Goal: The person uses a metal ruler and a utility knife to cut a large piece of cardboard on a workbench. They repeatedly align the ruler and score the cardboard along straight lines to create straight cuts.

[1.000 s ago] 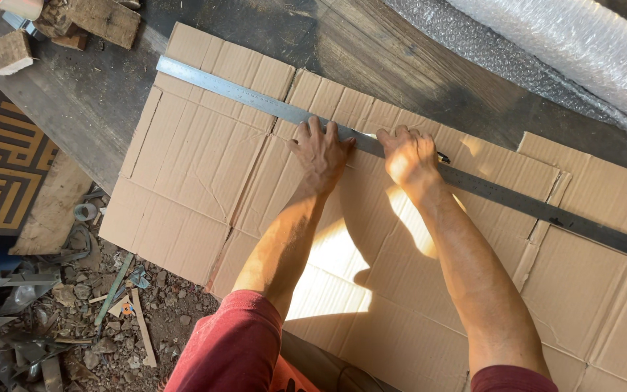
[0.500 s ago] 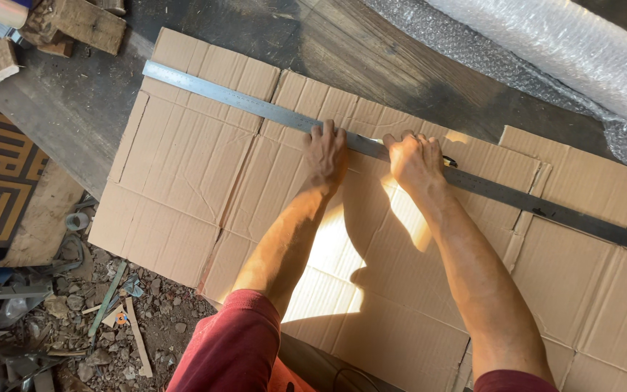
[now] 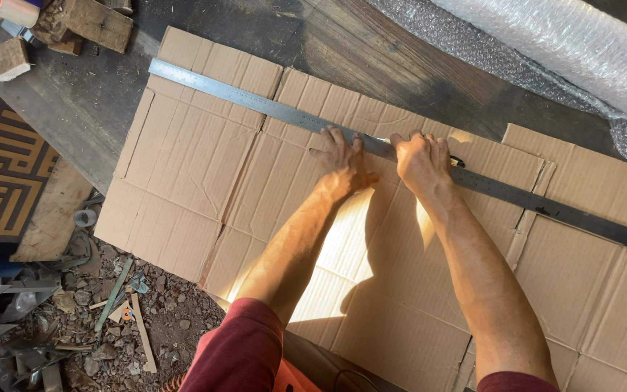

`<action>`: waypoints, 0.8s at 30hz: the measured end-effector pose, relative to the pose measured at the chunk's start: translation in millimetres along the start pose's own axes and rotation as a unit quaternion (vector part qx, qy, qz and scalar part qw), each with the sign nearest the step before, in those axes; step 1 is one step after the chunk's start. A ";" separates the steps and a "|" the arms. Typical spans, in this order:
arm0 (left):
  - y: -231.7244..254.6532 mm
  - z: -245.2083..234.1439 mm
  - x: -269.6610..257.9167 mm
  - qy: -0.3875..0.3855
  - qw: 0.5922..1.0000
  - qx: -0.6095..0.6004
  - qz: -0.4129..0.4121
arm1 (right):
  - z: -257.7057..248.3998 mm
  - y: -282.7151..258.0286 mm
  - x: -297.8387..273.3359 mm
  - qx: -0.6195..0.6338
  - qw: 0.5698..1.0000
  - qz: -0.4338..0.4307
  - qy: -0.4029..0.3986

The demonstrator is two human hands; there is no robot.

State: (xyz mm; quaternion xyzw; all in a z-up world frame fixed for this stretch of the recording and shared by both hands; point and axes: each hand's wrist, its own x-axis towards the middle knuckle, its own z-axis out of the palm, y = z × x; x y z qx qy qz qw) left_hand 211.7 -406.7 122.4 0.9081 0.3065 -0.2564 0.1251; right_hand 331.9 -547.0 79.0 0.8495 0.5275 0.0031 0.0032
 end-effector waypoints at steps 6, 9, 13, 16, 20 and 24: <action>9.1 12.2 4.1 0.039 0.997 0.050 0.055 | -36.2 3.0 -10.8 0.000 0.994 0.048 -0.099; 7.8 3.3 -7.7 0.043 0.996 0.020 0.069 | 3.4 24.8 -14.2 0.007 0.989 0.067 -0.135; 12.6 -23.3 -36.9 0.030 0.995 0.011 0.092 | -12.3 27.4 -23.0 -0.003 0.989 0.063 -0.134; 16.9 -24.6 -42.1 0.018 0.995 0.038 0.088 | -0.2 39.1 -35.1 -0.006 0.991 0.056 -0.125; 20.9 -15.5 -35.5 0.016 0.997 0.009 0.071 | -1.8 47.8 -38.8 -0.022 0.992 0.058 -0.109; 29.6 26.3 -20.2 0.097 0.986 0.075 0.116 | -2.0 51.0 -45.8 -0.020 0.993 0.058 -0.104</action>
